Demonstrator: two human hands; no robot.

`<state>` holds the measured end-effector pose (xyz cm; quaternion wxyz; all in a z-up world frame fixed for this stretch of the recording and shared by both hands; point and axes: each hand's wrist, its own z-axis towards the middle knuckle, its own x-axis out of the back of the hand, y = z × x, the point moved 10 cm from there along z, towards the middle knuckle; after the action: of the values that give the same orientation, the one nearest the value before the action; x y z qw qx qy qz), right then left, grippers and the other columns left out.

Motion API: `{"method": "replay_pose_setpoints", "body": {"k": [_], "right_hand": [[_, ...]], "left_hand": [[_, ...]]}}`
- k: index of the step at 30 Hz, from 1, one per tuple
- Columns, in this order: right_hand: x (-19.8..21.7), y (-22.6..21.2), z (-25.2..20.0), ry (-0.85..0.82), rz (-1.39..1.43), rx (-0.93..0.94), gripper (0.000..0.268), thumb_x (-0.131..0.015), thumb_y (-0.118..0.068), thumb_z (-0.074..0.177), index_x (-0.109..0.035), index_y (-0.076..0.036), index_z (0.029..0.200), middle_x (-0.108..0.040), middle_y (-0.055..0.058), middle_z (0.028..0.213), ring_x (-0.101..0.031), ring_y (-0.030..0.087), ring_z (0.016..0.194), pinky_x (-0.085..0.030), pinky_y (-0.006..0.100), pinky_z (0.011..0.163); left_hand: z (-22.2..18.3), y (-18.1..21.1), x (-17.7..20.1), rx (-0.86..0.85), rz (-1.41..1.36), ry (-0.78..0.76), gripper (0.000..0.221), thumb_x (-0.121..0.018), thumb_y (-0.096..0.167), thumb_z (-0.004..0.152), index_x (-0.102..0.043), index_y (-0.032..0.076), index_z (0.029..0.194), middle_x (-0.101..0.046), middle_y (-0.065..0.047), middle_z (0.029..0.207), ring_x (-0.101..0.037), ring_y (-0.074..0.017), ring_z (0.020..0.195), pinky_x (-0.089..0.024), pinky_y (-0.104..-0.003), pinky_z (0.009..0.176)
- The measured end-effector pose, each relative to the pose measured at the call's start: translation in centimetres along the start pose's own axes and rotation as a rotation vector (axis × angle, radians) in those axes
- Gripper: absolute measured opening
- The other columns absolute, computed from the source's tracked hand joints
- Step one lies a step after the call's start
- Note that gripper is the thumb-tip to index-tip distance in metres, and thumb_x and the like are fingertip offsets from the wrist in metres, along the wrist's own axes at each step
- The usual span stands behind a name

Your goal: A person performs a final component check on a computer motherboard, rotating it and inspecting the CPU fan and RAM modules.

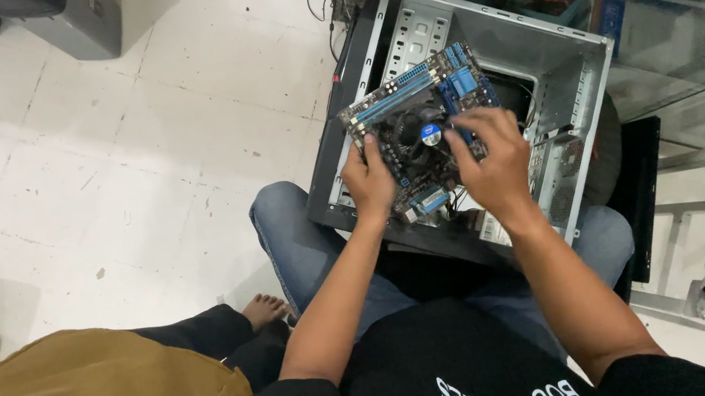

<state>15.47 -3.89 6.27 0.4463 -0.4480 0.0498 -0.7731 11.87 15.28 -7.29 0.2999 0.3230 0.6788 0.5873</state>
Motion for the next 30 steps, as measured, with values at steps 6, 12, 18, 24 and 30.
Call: {"method": "replay_pose_setpoints", "body": {"k": [6,12,18,24,30], "right_hand": [[-4.8,3.7,-0.4,-0.311,0.082,-0.373,0.065,-0.085,-0.042,0.086,-0.066,-0.008,0.138,-0.067,0.025,0.122,-0.063,0.052,0.116,-0.049,0.060,0.101],[-4.9,3.8,-0.8,-0.212,0.145,-0.332,0.058,-0.090,-0.037,0.084,-0.071,-0.016,0.134,-0.070,0.012,0.122,-0.066,0.038,0.118,-0.051,0.049,0.102],[-5.0,4.6,-1.1,-0.169,0.189,-0.307,0.054,-0.092,-0.034,0.084,-0.072,-0.013,0.130,-0.070,0.012,0.121,-0.067,0.038,0.116,-0.052,0.048,0.100],[-5.7,5.4,-1.7,-0.178,0.170,-0.370,0.055,-0.090,-0.041,0.086,-0.072,-0.014,0.131,-0.069,0.012,0.123,-0.066,0.040,0.118,-0.052,0.050,0.101],[-5.6,5.4,-1.8,-0.167,0.157,-0.398,0.054,-0.089,-0.042,0.088,-0.072,-0.013,0.131,-0.068,0.013,0.123,-0.065,0.042,0.116,-0.053,0.051,0.098]], "left_hand": [[0.2,0.2,-0.2,-0.039,0.067,-0.027,0.044,-0.049,0.036,0.110,-0.067,-0.004,0.108,-0.067,-0.031,0.089,-0.070,-0.0350,0.093,-0.054,-0.042,0.070],[-0.1,2.2,-0.1,-0.109,0.077,-0.016,0.039,-0.053,0.031,0.108,-0.068,0.001,0.089,-0.066,-0.024,0.075,-0.070,-0.0358,0.080,-0.051,-0.040,0.064],[0.2,1.9,0.0,-0.139,0.067,-0.009,0.038,-0.054,0.030,0.108,-0.068,0.004,0.084,-0.066,-0.021,0.068,-0.068,-0.0256,0.068,-0.049,-0.034,0.059],[-0.6,2.6,-0.3,-0.007,0.086,-0.027,0.049,-0.058,0.037,0.105,-0.066,-0.010,0.117,-0.066,-0.038,0.114,-0.061,-0.0485,0.117,-0.054,-0.053,0.092],[-1.4,3.5,-0.8,0.079,0.078,-0.085,0.079,-0.069,0.039,0.098,-0.043,-0.022,0.141,-0.043,-0.046,0.143,-0.033,-0.0580,0.140,-0.032,-0.068,0.114]]}}
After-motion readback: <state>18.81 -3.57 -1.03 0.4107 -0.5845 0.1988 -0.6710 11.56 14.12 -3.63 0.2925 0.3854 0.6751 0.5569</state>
